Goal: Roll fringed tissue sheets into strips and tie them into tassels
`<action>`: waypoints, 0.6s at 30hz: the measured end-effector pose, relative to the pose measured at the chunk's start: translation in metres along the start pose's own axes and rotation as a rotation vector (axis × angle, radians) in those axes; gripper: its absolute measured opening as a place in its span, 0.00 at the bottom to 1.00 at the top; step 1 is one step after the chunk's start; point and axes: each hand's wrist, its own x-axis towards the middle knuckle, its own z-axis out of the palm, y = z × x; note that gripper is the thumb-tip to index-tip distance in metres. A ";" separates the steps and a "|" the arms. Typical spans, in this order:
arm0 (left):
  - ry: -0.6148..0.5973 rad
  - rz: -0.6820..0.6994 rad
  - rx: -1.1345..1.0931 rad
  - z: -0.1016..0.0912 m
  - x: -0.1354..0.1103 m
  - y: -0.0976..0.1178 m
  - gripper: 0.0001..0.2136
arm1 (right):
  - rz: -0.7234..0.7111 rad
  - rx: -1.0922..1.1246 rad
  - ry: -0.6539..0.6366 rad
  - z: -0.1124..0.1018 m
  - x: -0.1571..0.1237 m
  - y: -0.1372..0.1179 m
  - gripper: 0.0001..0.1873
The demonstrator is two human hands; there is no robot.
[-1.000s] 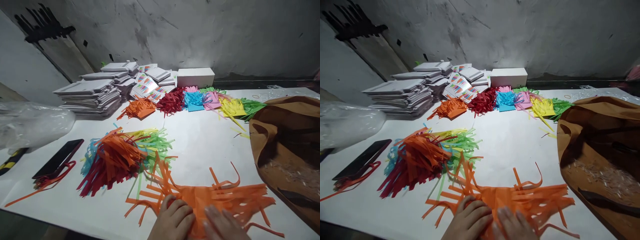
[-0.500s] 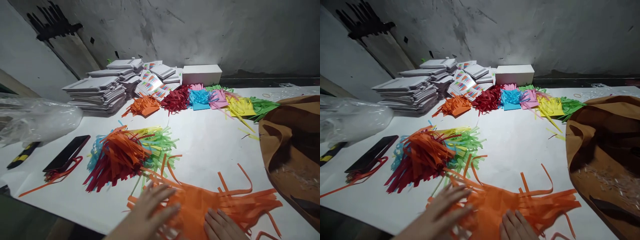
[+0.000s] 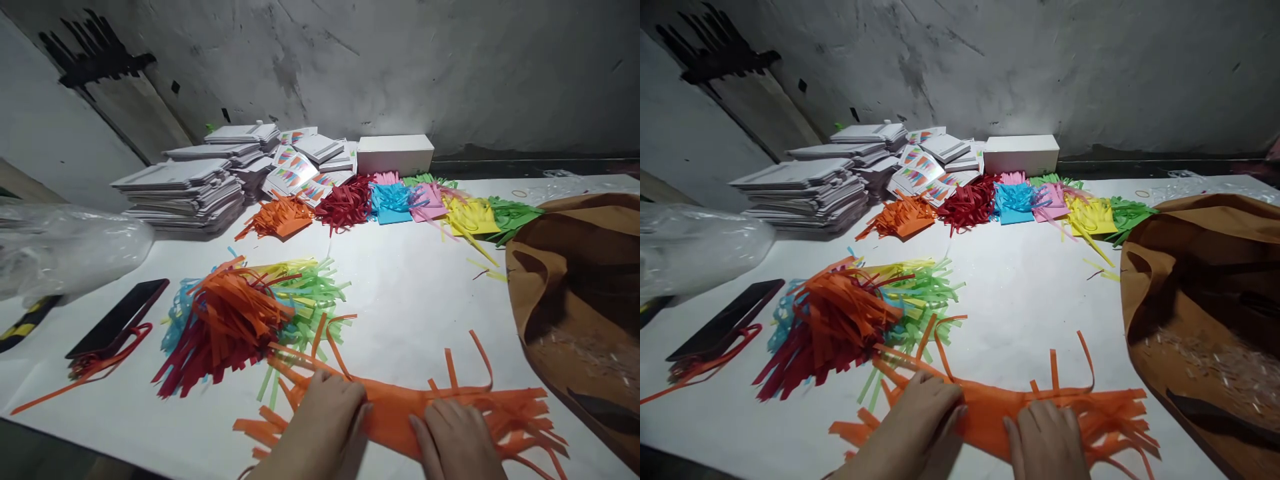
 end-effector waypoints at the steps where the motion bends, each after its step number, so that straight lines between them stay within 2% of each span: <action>1: -0.016 -0.046 0.068 -0.001 0.005 0.003 0.12 | -0.010 -0.052 -0.022 0.002 0.003 0.001 0.21; 5: -0.043 -0.118 0.253 0.005 0.020 0.009 0.11 | 0.056 -0.154 -0.088 0.000 0.016 -0.002 0.22; 8: -0.055 -0.125 0.268 0.011 0.022 0.007 0.11 | 0.102 -0.209 0.023 -0.008 0.024 -0.008 0.15; 10: -0.042 -0.114 0.252 0.012 0.021 0.006 0.11 | 0.019 -0.166 0.174 -0.009 0.025 -0.012 0.09; 12: -0.032 -0.107 0.225 0.012 0.020 0.006 0.11 | -0.115 -0.059 0.276 -0.003 0.020 -0.016 0.08; 15: 0.008 -0.117 0.174 0.012 0.017 0.008 0.12 | -0.225 0.019 0.283 0.011 0.007 -0.021 0.13; 17: 0.121 -0.098 0.138 0.011 0.013 0.008 0.08 | -0.225 0.016 0.277 0.017 0.001 -0.021 0.17; 18: 0.192 -0.045 0.124 0.012 0.010 0.007 0.05 | -0.215 0.023 0.289 0.019 0.000 -0.021 0.18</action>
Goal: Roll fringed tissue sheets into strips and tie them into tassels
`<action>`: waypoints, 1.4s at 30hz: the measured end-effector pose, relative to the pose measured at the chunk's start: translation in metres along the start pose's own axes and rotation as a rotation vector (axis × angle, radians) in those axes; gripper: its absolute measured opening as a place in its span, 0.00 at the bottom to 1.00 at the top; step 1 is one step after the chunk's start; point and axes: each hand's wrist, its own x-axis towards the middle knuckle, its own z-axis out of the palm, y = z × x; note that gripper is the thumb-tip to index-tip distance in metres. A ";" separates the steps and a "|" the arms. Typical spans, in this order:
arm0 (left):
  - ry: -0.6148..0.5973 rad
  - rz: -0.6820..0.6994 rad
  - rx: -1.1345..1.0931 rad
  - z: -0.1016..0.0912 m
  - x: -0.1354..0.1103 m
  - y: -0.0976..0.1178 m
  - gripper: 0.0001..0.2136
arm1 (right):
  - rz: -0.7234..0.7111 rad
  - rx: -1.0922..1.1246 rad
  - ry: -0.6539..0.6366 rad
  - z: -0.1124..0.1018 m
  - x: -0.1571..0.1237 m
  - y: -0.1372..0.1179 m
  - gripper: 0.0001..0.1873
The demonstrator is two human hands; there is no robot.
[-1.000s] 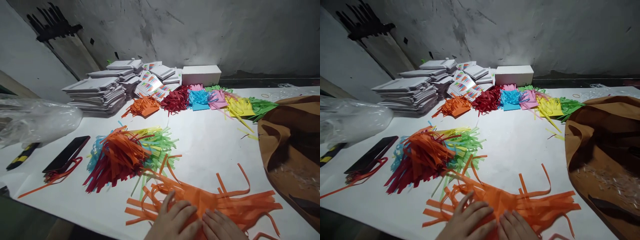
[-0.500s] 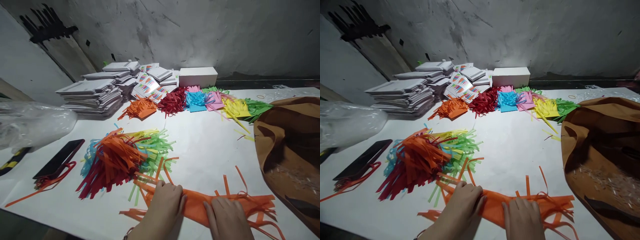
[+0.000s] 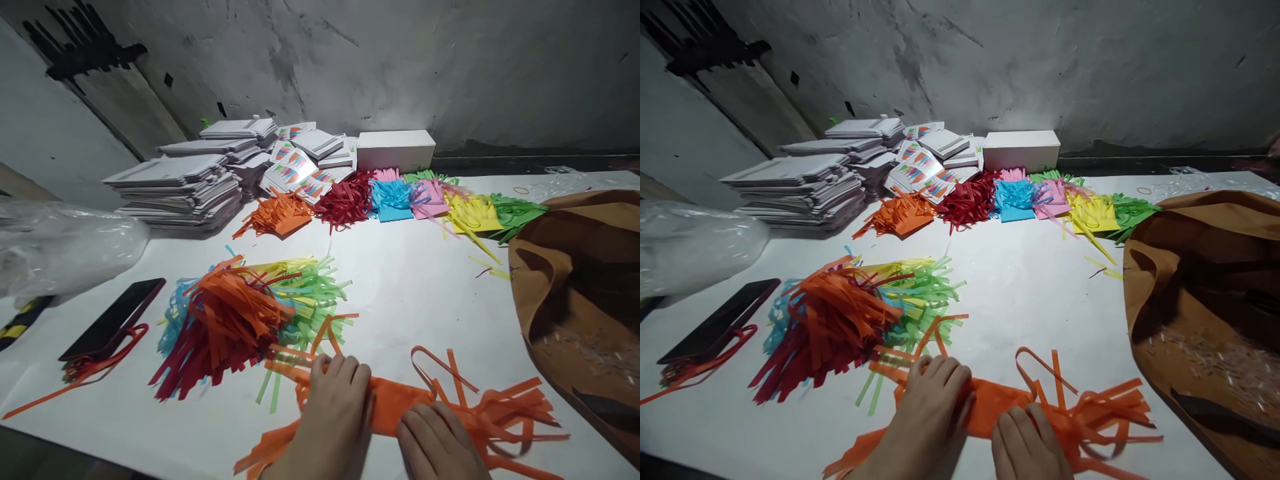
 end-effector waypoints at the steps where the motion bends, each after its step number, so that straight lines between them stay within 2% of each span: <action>1: 0.069 0.076 -0.021 0.001 -0.003 -0.001 0.04 | 0.017 0.014 0.012 0.000 -0.001 0.001 0.17; 3: 0.150 0.266 -0.049 0.003 -0.009 -0.004 0.08 | 0.055 0.069 0.018 -0.002 0.001 0.002 0.15; 5: 0.143 0.377 -0.055 0.007 -0.014 -0.007 0.04 | 0.084 0.119 -0.024 -0.006 0.005 0.002 0.12; 8: 0.088 0.357 -0.060 0.007 -0.018 -0.010 0.05 | 0.084 0.092 -0.057 -0.011 0.010 0.001 0.12; 12: 0.022 0.336 -0.151 0.001 -0.023 -0.007 0.06 | -0.002 0.008 -0.071 -0.018 0.012 0.000 0.17; 14: 0.050 0.352 -0.156 0.003 -0.029 -0.007 0.06 | -0.029 0.017 -0.088 -0.022 0.008 0.001 0.19; 16: 0.130 0.354 -0.148 0.010 -0.037 -0.008 0.06 | -0.008 0.040 -0.112 -0.025 0.004 0.004 0.20; 18: 0.223 0.323 -0.177 0.017 -0.045 -0.009 0.07 | 0.055 0.063 -0.138 -0.028 0.001 0.008 0.18; 20: 0.261 0.230 -0.221 0.020 -0.050 -0.008 0.09 | 0.133 0.095 -0.176 -0.028 0.003 0.012 0.16; 24: 0.189 -0.007 -0.238 0.010 -0.048 -0.001 0.10 | 0.196 0.053 -0.305 -0.022 0.017 0.020 0.19; 28: 0.128 -0.135 -0.147 0.005 -0.039 0.006 0.08 | 0.180 -0.068 -0.420 -0.018 0.032 0.025 0.20; 30: 0.135 -0.166 -0.126 0.009 -0.037 0.007 0.08 | 0.202 -0.106 -0.397 -0.019 0.036 0.027 0.18; 32: 0.160 -0.161 -0.133 0.015 -0.037 0.007 0.08 | 0.182 -0.082 -0.294 -0.022 0.037 0.026 0.13; 34: 0.194 -0.160 -0.142 0.020 -0.037 0.006 0.07 | 0.059 0.021 -0.184 -0.024 0.036 0.022 0.12; 37: 0.236 -0.154 -0.176 0.020 -0.038 0.005 0.06 | -0.132 0.151 -0.136 -0.021 0.035 0.015 0.18; 39: 0.252 -0.098 -0.225 0.017 -0.038 0.005 0.05 | -0.162 0.148 -0.132 -0.018 0.035 0.012 0.20; 42: 0.267 0.075 -0.254 0.013 -0.040 0.003 0.03 | -0.100 0.198 -0.160 -0.018 0.037 0.009 0.18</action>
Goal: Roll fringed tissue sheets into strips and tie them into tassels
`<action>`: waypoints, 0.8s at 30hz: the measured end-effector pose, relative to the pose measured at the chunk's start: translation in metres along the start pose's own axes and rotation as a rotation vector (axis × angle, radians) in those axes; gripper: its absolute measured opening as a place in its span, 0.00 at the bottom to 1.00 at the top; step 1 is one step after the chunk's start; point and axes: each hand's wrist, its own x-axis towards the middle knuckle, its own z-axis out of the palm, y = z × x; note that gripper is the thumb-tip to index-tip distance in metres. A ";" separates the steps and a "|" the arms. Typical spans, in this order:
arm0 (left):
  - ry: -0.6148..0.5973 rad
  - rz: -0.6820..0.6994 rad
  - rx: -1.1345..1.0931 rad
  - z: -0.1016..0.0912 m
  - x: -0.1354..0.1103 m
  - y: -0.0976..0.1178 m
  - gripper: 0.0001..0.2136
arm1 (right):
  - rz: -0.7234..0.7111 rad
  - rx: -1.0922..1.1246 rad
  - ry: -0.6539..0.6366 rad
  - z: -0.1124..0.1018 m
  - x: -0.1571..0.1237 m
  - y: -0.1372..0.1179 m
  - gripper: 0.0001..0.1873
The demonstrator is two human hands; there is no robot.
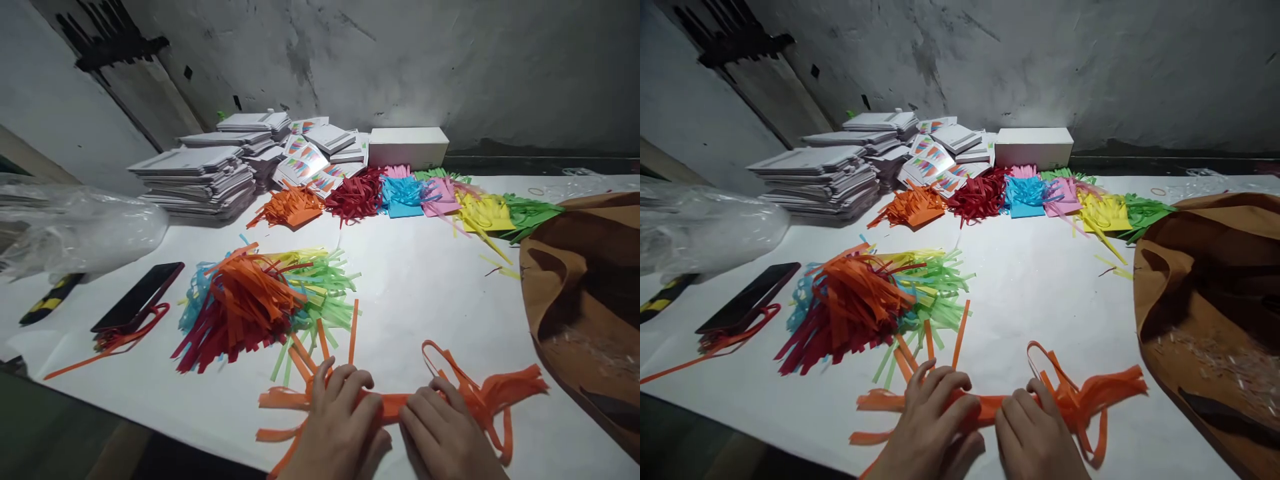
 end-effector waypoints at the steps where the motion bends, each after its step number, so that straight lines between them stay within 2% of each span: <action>1: -0.016 0.046 -0.002 -0.001 -0.001 0.000 0.04 | 0.040 0.032 -0.017 0.000 0.001 -0.001 0.17; 4: -0.060 0.085 -0.029 -0.001 -0.003 -0.001 0.09 | 0.076 0.034 -0.023 -0.001 0.000 -0.005 0.19; 7: -0.077 0.037 -0.098 -0.004 -0.004 -0.001 0.08 | 0.019 -0.037 -0.047 -0.001 -0.009 -0.005 0.23; 9: -0.107 -0.016 -0.130 -0.006 -0.004 -0.001 0.07 | 0.052 -0.024 -0.081 -0.004 -0.019 -0.001 0.24; 13: -0.123 -0.065 -0.170 -0.010 -0.007 -0.002 0.07 | 0.246 0.040 -0.094 -0.014 -0.036 0.010 0.18; 16: -0.102 -0.097 -0.131 -0.010 -0.008 0.000 0.11 | 0.346 0.023 -0.121 -0.015 -0.036 0.012 0.15; 21: -0.110 -0.167 0.018 -0.005 -0.001 0.005 0.09 | 0.408 -0.128 -0.174 -0.013 -0.025 0.008 0.14; 24: -0.101 -0.205 0.056 -0.003 0.002 0.006 0.06 | 0.405 -0.151 -0.135 -0.015 -0.024 0.006 0.10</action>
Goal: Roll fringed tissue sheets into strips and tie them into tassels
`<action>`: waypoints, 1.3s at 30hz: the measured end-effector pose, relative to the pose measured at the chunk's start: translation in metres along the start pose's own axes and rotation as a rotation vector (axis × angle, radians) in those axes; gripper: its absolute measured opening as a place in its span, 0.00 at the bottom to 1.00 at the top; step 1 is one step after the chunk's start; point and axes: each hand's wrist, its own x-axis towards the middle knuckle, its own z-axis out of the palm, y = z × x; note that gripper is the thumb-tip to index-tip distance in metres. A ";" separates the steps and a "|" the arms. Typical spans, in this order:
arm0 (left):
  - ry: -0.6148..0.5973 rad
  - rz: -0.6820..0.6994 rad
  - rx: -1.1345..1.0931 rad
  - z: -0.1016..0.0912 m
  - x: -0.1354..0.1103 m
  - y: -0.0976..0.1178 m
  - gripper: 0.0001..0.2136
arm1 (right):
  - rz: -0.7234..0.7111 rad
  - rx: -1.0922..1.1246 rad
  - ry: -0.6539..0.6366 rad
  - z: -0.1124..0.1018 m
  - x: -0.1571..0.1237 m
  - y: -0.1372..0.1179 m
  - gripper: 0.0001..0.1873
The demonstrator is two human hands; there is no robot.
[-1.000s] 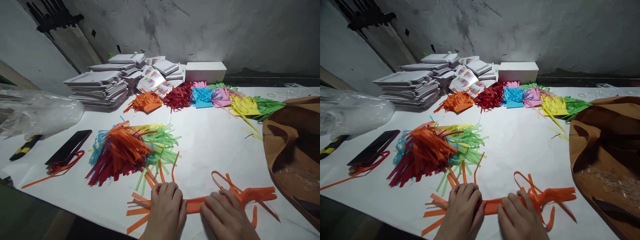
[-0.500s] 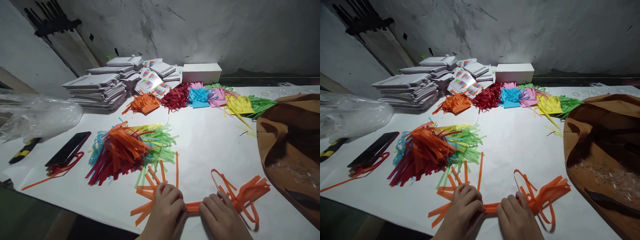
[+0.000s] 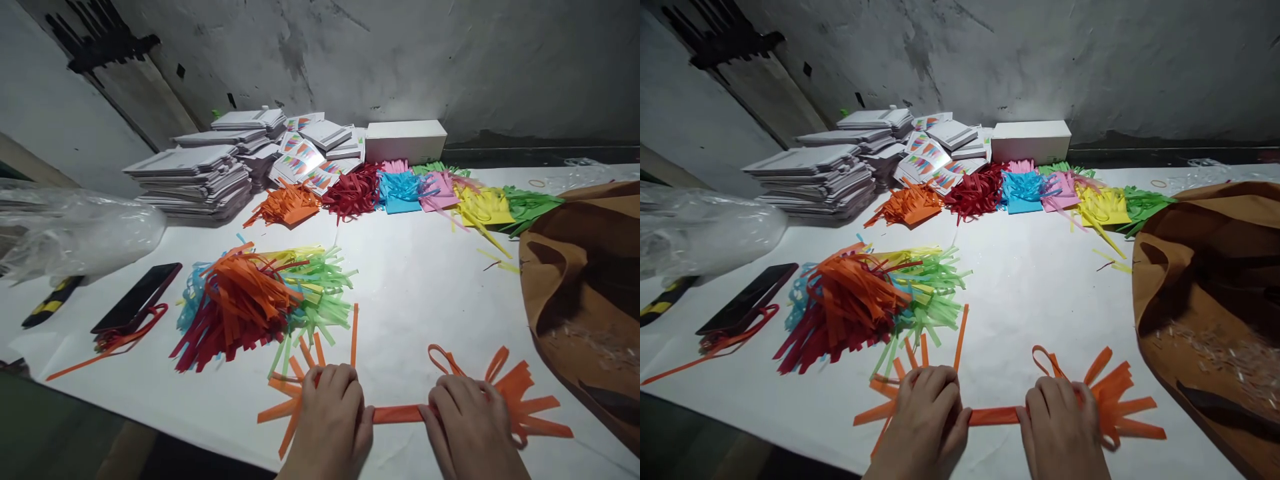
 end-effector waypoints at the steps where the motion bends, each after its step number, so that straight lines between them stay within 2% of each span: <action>1: 0.001 0.019 -0.016 0.000 0.000 0.000 0.06 | -0.025 0.019 0.033 0.000 0.000 -0.001 0.10; 5: -0.002 0.197 -0.084 0.001 -0.001 -0.005 0.10 | -0.244 0.164 0.168 0.006 0.003 -0.013 0.19; 7: -0.015 0.253 -0.077 0.001 -0.002 -0.008 0.10 | -0.311 0.202 0.172 0.009 0.007 -0.019 0.23; 11: 0.002 0.323 -0.052 0.000 -0.003 -0.010 0.08 | -0.321 0.201 0.108 0.009 0.014 -0.022 0.24; 16: 0.000 0.376 -0.044 0.001 -0.002 -0.010 0.07 | -0.294 0.178 0.146 0.009 0.016 -0.030 0.21; 21: -0.048 0.352 -0.071 -0.001 0.001 -0.010 0.10 | -0.315 0.141 0.096 0.017 0.016 -0.041 0.23; 25: -0.060 0.353 -0.048 -0.003 0.000 -0.013 0.09 | -0.288 0.132 0.157 0.017 0.004 -0.027 0.23; 30: -0.061 0.265 -0.071 -0.002 -0.001 -0.004 0.09 | -0.202 0.123 0.058 0.004 -0.013 -0.006 0.18; 33: -0.127 0.164 -0.031 -0.003 0.005 0.008 0.07 | -0.046 0.122 0.068 0.000 -0.014 -0.009 0.15; 36: -0.185 0.077 0.069 -0.006 0.012 0.017 0.06 | 0.063 0.057 0.021 0.000 -0.009 -0.015 0.13; 39: -0.186 0.126 0.142 -0.005 0.014 0.015 0.07 | 0.096 0.110 0.025 0.002 -0.004 -0.015 0.12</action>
